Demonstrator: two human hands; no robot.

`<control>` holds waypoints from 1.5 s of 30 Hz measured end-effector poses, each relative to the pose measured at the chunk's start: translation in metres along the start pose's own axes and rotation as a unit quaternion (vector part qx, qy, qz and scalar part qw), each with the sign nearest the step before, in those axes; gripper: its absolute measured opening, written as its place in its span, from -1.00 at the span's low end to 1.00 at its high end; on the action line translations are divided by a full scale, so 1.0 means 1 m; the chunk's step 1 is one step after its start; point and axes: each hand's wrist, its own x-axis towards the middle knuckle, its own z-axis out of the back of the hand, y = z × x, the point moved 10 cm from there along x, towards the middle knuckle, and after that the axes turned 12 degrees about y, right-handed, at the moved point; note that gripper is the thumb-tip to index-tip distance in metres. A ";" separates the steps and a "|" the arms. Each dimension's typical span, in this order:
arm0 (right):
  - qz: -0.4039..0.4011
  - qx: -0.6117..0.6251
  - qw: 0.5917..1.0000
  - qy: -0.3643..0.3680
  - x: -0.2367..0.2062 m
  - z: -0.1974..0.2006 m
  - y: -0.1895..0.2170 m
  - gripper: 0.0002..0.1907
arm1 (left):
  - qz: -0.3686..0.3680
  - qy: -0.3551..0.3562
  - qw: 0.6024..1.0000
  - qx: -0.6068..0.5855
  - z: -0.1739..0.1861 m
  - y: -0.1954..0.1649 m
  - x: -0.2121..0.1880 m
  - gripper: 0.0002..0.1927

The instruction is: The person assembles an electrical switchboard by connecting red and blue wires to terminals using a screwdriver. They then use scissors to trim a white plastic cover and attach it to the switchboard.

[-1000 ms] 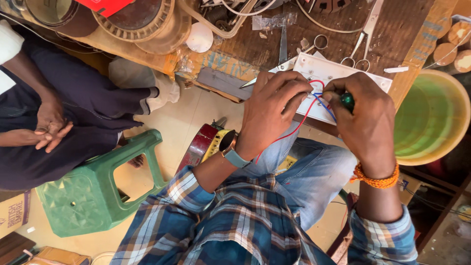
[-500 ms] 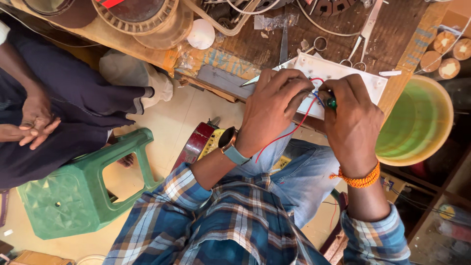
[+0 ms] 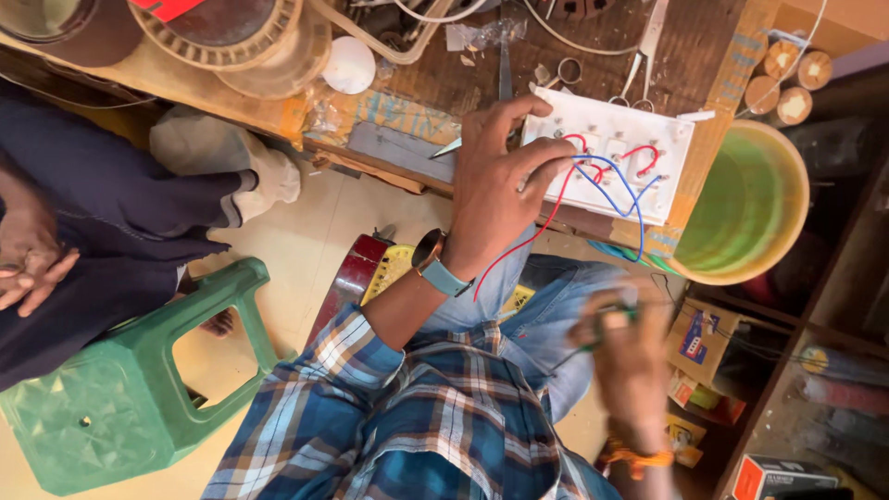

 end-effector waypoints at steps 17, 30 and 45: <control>0.047 0.176 0.971 -0.155 -0.059 0.027 -0.199 -0.37 | 0.015 0.000 1.000 -0.021 -0.006 0.011 -0.012 -0.81; 0.038 0.030 0.969 -0.242 -0.116 0.081 -0.073 -0.53 | 0.025 0.027 0.995 -0.091 -0.012 0.024 -0.011 -0.82; 0.341 -0.218 0.912 -0.071 -0.025 -0.006 0.149 -0.24 | 0.014 0.013 0.998 -0.067 -0.010 0.019 -0.016 -0.87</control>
